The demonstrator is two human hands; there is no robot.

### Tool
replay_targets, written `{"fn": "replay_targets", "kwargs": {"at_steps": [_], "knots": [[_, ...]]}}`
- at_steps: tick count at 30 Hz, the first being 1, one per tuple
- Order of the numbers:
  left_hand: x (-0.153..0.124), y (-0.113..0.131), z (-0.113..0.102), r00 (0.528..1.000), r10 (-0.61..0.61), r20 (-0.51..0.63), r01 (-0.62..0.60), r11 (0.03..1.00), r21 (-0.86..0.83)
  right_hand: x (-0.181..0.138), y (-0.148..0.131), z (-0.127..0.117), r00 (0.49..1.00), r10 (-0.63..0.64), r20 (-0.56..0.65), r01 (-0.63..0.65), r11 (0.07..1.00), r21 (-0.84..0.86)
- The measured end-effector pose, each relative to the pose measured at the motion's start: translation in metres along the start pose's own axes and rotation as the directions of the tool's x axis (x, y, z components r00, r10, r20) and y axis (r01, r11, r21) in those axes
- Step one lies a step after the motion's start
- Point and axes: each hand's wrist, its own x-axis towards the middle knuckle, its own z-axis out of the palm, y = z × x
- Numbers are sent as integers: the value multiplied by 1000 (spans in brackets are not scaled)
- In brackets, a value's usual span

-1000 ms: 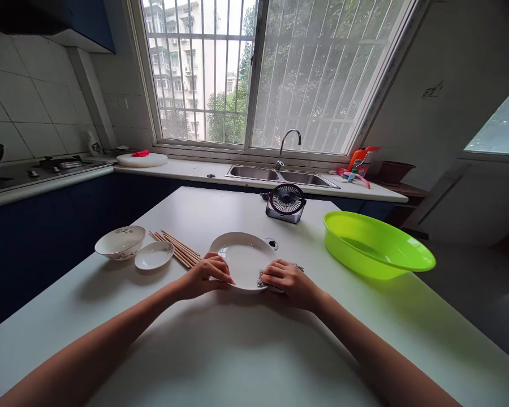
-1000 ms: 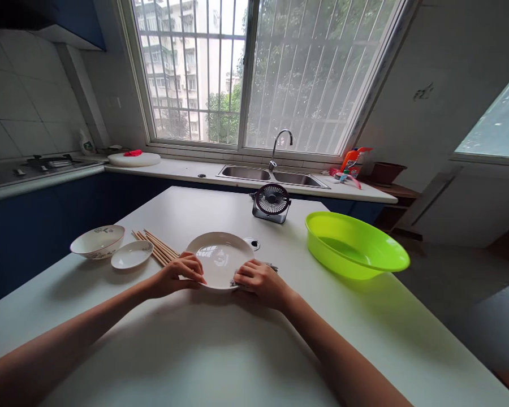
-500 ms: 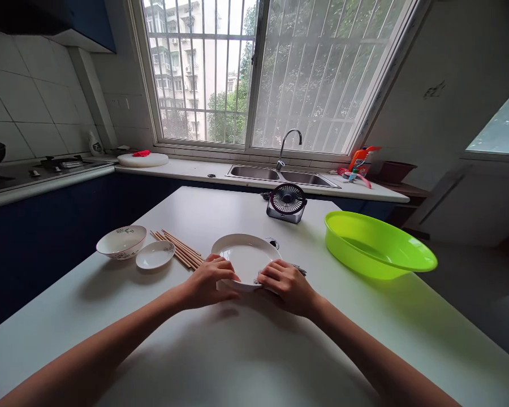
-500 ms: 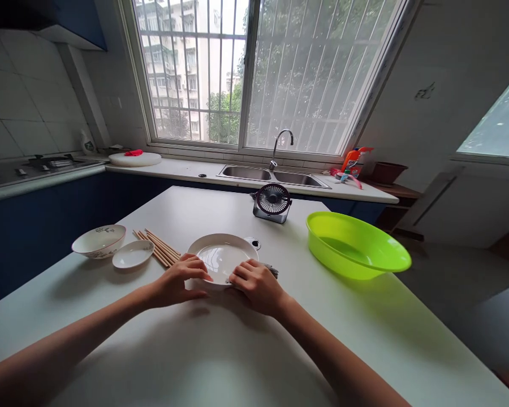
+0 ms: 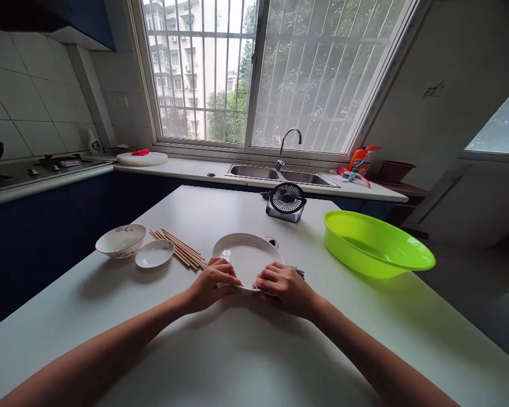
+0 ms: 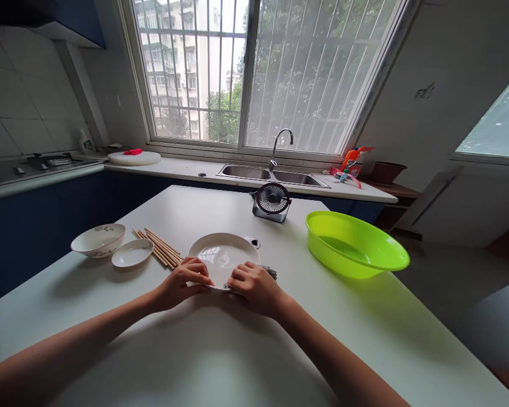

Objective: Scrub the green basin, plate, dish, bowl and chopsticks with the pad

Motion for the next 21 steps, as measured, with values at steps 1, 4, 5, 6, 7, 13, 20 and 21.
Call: {"fn": "replay_targets", "kwargs": {"at_steps": [1,4,5,6,7,13,20,21], "knots": [[0,-3,-2,1000,3,12,-2,1000,-15,-2,3,1,1000,-11,0,11,1000,14],[2,-13,-12,999,30,46,-27,997,-76,-7,13,1,999,-27,23,26,999,27],[3,-17,-15,998,39,58,-33,994,-100,-9,16,1,999,-25,32,24,999,24],[3,-19,-18,996,43,72,-34,992,-120,-11,19,2,999,-21,41,21,1000,21],[3,-21,-20,995,43,85,-32,991,-133,-12,22,2,999,-18,46,17,1000,19],[1,-23,-26,989,37,141,-28,997,-66,-13,23,7,999,-48,-2,48,999,-5],[3,-7,-26,994,5,107,-12,998,61,-6,13,3,999,-43,-33,41,998,-55],[4,-4,-24,995,15,98,-23,996,85,-5,11,2,999,-33,-31,32,998,-61]]}}
